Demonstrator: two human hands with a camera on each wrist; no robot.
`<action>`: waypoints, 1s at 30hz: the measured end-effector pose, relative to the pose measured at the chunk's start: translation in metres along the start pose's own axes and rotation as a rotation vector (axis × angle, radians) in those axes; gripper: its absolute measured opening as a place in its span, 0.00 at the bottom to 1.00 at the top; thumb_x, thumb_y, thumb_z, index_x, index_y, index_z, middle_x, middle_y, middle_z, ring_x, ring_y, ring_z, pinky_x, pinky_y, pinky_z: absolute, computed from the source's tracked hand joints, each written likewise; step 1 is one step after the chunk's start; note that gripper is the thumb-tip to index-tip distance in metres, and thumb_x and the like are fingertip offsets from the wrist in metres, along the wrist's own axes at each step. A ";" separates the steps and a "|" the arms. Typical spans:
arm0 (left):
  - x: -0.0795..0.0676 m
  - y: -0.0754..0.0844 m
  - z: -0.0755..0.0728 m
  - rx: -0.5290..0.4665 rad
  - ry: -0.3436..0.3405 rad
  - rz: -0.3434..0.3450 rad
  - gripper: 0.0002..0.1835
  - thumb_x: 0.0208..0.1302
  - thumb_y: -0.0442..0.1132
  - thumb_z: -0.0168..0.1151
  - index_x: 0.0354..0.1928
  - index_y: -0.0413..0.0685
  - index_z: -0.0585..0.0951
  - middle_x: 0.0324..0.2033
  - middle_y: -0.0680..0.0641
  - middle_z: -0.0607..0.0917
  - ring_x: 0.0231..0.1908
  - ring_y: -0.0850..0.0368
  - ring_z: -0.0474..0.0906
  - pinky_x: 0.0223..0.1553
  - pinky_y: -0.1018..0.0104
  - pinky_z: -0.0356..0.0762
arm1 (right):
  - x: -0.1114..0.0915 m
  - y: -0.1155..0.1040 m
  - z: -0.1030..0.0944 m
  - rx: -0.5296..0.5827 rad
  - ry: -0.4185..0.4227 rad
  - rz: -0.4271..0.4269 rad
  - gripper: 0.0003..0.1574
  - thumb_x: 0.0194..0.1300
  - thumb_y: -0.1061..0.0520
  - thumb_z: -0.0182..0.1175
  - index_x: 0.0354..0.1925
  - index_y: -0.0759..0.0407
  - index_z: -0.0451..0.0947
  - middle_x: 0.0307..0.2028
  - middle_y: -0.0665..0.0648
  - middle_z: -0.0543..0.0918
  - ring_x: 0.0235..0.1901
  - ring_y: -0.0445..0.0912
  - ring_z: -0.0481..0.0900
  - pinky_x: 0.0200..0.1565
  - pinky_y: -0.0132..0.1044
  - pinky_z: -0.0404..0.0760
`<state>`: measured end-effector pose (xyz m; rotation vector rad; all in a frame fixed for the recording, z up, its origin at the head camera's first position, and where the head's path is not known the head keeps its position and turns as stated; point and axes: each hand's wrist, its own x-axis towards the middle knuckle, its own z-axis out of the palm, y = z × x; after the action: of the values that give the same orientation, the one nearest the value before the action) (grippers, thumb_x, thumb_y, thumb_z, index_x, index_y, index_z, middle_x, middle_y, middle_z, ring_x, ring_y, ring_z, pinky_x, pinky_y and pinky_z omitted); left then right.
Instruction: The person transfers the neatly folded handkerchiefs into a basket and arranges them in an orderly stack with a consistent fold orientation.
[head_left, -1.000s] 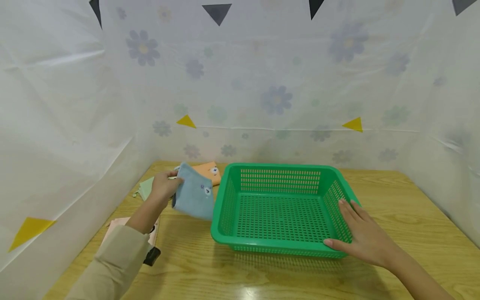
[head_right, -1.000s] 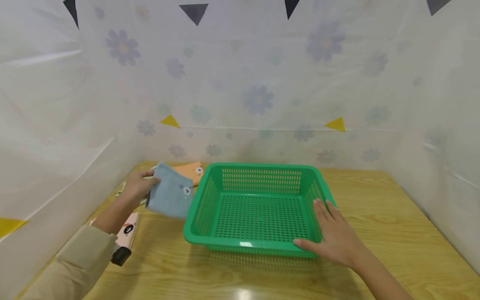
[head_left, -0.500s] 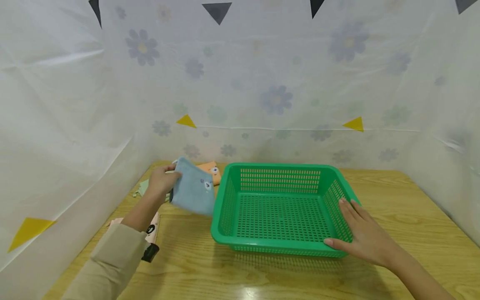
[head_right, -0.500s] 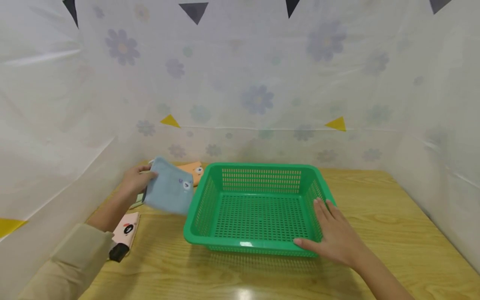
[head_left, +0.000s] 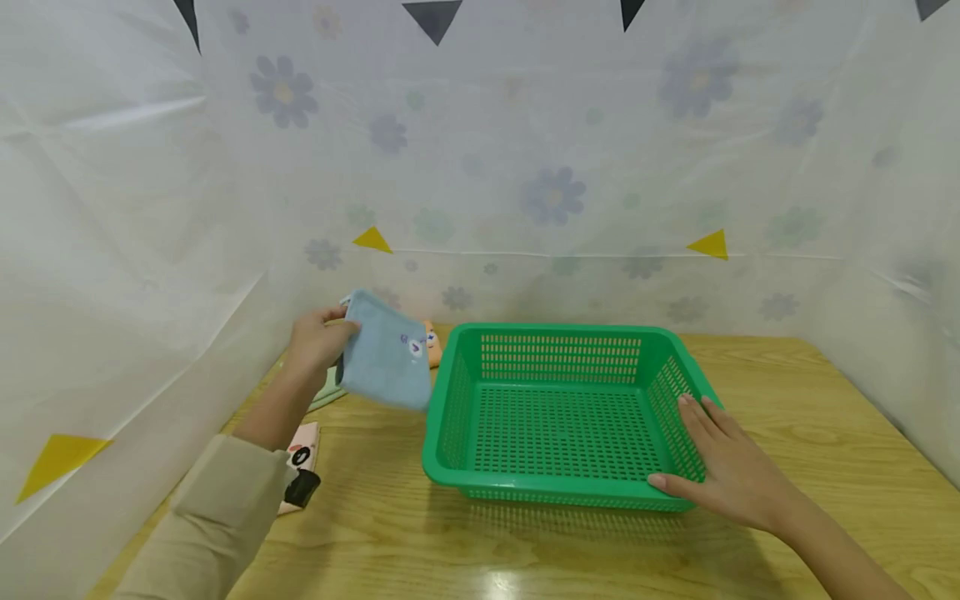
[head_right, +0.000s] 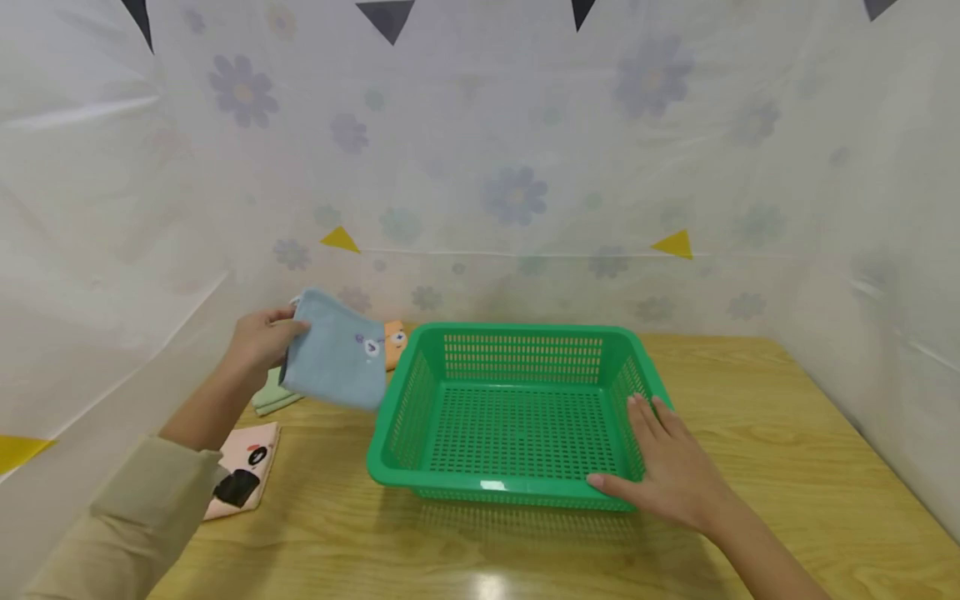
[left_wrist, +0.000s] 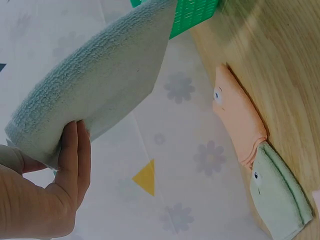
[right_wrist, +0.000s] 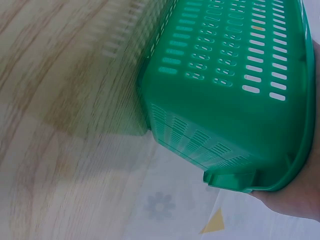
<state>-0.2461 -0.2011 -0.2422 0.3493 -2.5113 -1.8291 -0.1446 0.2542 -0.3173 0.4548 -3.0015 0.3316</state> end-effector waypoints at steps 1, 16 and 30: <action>0.000 0.002 0.000 -0.005 -0.001 -0.001 0.27 0.68 0.36 0.47 0.68 0.39 0.61 0.65 0.36 0.64 0.60 0.42 0.68 0.58 0.52 0.72 | 0.000 0.000 0.000 0.000 0.001 0.000 0.64 0.56 0.34 0.59 0.71 0.69 0.40 0.70 0.72 0.49 0.69 0.68 0.42 0.57 0.69 0.55; -0.006 0.022 0.004 -0.039 -0.085 0.008 0.27 0.70 0.38 0.46 0.69 0.42 0.59 0.67 0.40 0.62 0.62 0.44 0.67 0.60 0.53 0.69 | 0.001 -0.002 0.002 0.012 0.008 0.006 0.64 0.56 0.34 0.59 0.71 0.68 0.40 0.70 0.72 0.50 0.69 0.68 0.42 0.57 0.69 0.54; -0.005 0.015 0.026 -0.135 -0.216 0.010 0.26 0.71 0.38 0.45 0.69 0.40 0.58 0.66 0.41 0.64 0.61 0.48 0.67 0.58 0.59 0.70 | 0.000 -0.006 0.003 0.012 0.023 0.002 0.64 0.55 0.34 0.60 0.71 0.69 0.42 0.69 0.73 0.52 0.68 0.68 0.45 0.57 0.69 0.56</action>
<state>-0.2473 -0.1712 -0.2362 0.1423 -2.4936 -2.1246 -0.1434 0.2481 -0.3195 0.4465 -2.9793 0.3528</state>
